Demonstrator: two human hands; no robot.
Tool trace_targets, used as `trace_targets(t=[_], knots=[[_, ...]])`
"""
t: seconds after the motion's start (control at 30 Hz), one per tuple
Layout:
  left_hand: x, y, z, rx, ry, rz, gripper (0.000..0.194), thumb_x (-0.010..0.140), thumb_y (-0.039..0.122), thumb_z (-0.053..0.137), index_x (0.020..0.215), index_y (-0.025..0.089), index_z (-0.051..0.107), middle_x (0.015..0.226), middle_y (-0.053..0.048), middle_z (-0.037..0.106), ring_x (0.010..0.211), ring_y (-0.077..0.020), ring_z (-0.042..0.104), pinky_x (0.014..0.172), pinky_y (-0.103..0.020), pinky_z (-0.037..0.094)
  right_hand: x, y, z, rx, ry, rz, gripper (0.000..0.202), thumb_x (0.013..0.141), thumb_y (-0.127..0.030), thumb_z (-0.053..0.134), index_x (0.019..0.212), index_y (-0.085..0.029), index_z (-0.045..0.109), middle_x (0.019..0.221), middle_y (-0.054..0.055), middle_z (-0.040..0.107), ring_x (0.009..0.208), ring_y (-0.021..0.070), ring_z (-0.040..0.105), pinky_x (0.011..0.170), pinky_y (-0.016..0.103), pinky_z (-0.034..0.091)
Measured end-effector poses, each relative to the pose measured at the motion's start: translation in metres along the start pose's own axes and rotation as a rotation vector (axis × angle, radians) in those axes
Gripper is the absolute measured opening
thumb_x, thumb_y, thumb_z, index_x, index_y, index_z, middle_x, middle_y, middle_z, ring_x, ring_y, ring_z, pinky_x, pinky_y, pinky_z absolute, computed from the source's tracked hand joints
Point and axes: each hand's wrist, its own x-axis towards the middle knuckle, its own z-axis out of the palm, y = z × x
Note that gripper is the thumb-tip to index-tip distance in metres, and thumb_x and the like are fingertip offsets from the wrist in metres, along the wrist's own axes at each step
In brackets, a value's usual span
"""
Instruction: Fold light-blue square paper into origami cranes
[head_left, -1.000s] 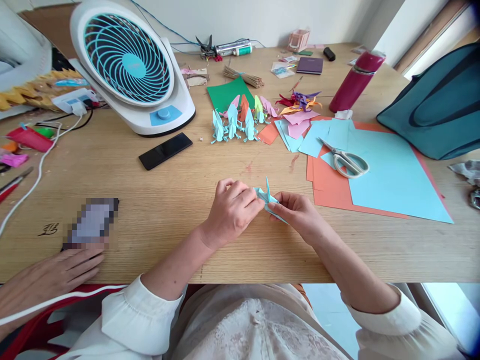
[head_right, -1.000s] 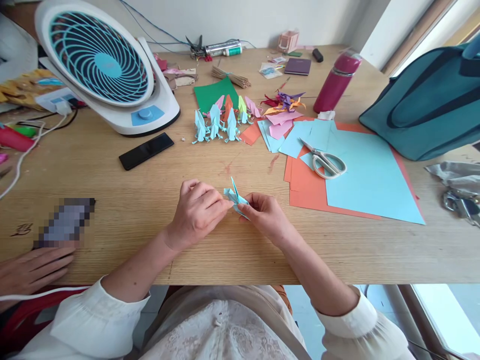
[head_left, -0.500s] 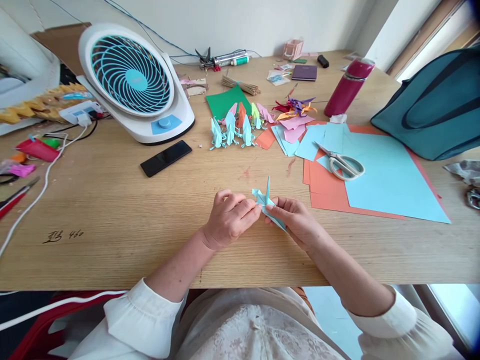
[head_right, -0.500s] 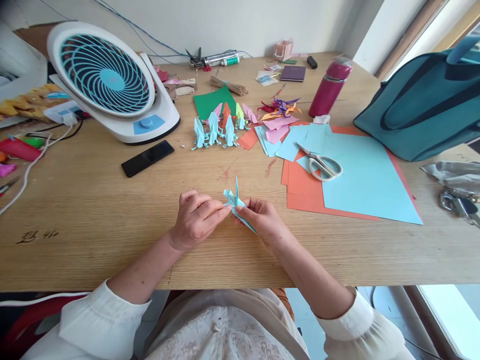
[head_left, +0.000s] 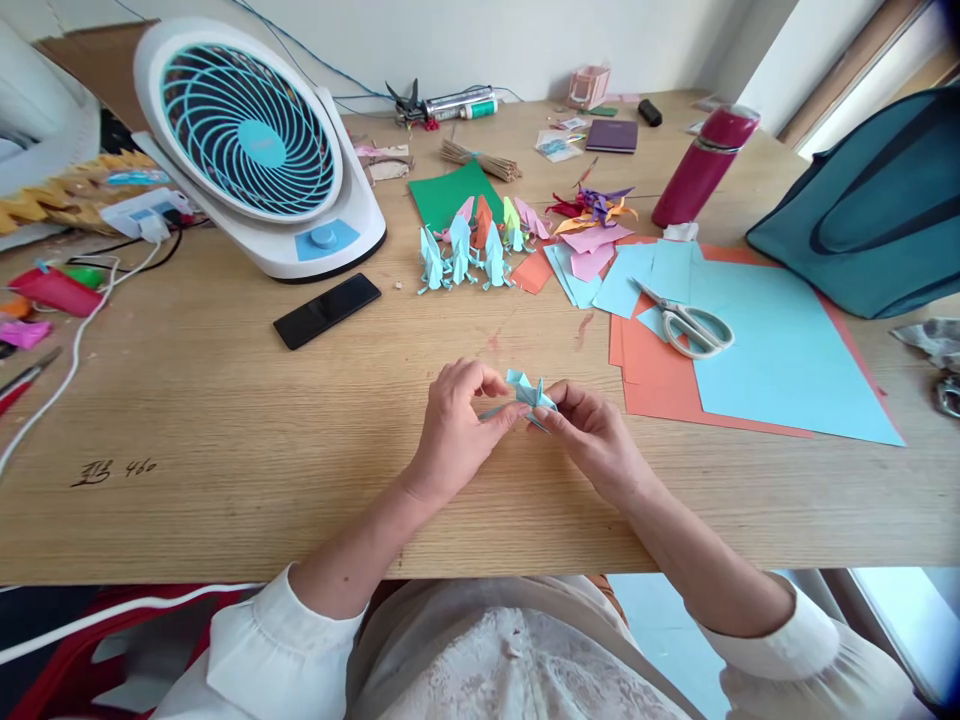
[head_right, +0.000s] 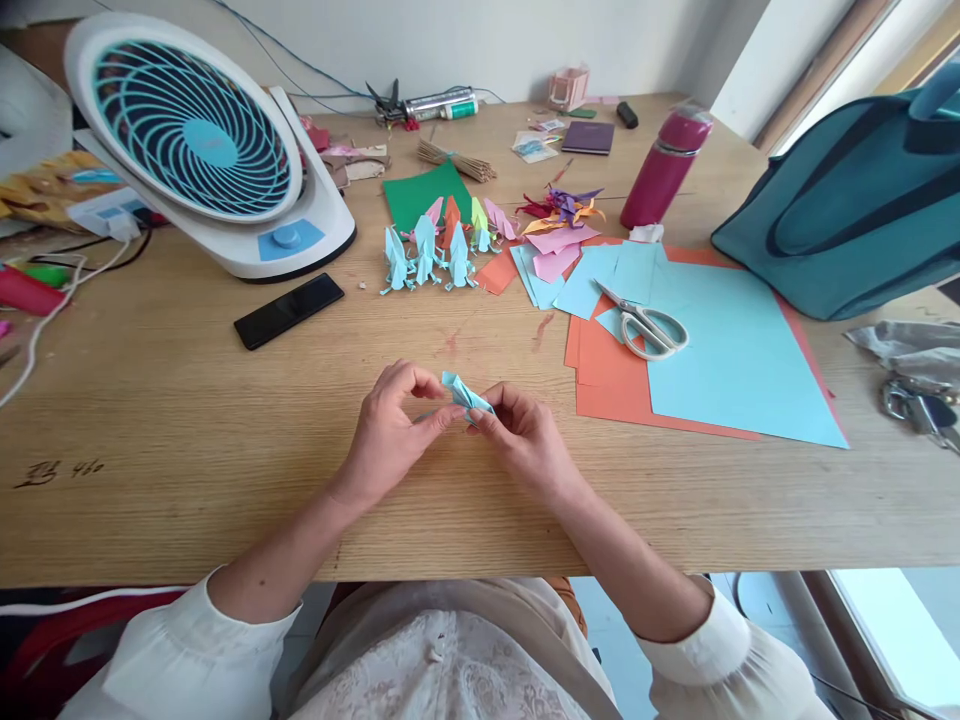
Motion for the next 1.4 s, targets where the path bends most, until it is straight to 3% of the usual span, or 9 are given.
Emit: trace_targets(t=[0.07,0.17,0.37,0.6,0.7,0.97,1.1,1.4], knots=[[0.002,-0.002,-0.003,-0.081,-0.084,-0.05,0.017,0.078,0.025,0.079,0.083,0.021,0.062,0.082,0.001,0.063,0.08,-0.0169,0.058,0.076,-0.03,0.044,0.0,0.0,0.0,0.017,-0.02,-0.01,0.038,0.08,-0.057,0.071,0.08,-0.021,0.06,0.074,0.002,0.063,0.072,0.0171,0.057,0.07,0.031,0.044],[0.004,-0.004,-0.007,-0.159,-0.186,-0.056,0.015,0.082,0.022,0.074,0.073,0.02,0.062,0.077,0.001,0.063,0.079,-0.0165,0.059,0.076,-0.03,0.044,0.0,0.0,0.001,0.09,-0.06,0.018,0.035,0.079,-0.054,0.074,0.079,-0.021,0.06,0.074,0.0,0.062,0.071,0.0163,0.057,0.071,0.031,0.044],[0.003,-0.004,-0.008,-0.084,-0.167,-0.04,0.02,0.082,0.02,0.073,0.067,0.02,0.059,0.073,0.002,0.063,0.075,-0.0164,0.059,0.072,-0.03,0.042,0.003,0.001,0.003,0.079,-0.106,0.074,0.039,0.077,-0.056,0.075,0.081,-0.021,0.06,0.075,0.0,0.059,0.07,0.0146,0.052,0.066,0.029,0.04],[-0.001,0.001,-0.008,0.305,-0.126,0.2,0.021,0.086,0.025,0.071,0.071,0.019,0.057,0.078,-0.001,0.066,0.08,-0.0202,0.055,0.077,-0.036,0.035,0.001,-0.001,0.006,-0.141,-0.029,0.023,0.046,0.082,-0.064,0.064,0.08,-0.018,0.058,0.066,-0.002,0.047,0.059,0.0108,0.036,0.053,0.026,0.026],[-0.001,0.003,-0.009,0.352,-0.144,0.233,0.019,0.089,0.028,0.068,0.075,0.019,0.059,0.08,-0.002,0.067,0.083,-0.0211,0.055,0.079,-0.037,0.035,0.001,-0.001,0.006,-0.138,-0.005,0.018,0.049,0.084,-0.065,0.061,0.073,-0.018,0.056,0.063,-0.002,0.045,0.057,0.0102,0.035,0.051,0.025,0.025],[0.002,0.002,-0.012,0.135,-0.221,0.134,0.021,0.087,0.023,0.07,0.072,0.018,0.056,0.079,-0.001,0.065,0.082,-0.0187,0.056,0.078,-0.033,0.039,0.002,0.001,0.0,-0.043,-0.06,-0.012,0.043,0.082,-0.06,0.068,0.067,-0.02,0.06,0.06,0.0,0.049,0.065,0.0157,0.048,0.057,0.027,0.036],[0.002,0.004,-0.012,0.026,-0.204,0.073,0.021,0.084,0.019,0.07,0.069,0.019,0.055,0.077,0.001,0.064,0.08,-0.017,0.057,0.077,-0.03,0.04,0.003,-0.001,-0.002,0.009,-0.084,0.034,0.043,0.08,-0.06,0.071,0.063,-0.021,0.062,0.059,0.0,0.053,0.068,0.0176,0.053,0.061,0.029,0.04],[0.002,0.005,-0.016,-0.131,-0.162,-0.023,0.013,0.083,0.021,0.07,0.073,0.018,0.063,0.078,0.001,0.065,0.077,-0.0138,0.06,0.075,-0.026,0.045,0.005,0.001,-0.005,0.06,-0.114,0.038,0.035,0.075,-0.055,0.077,0.075,-0.021,0.073,0.075,0.002,0.068,0.074,0.0179,0.059,0.07,0.031,0.045]])
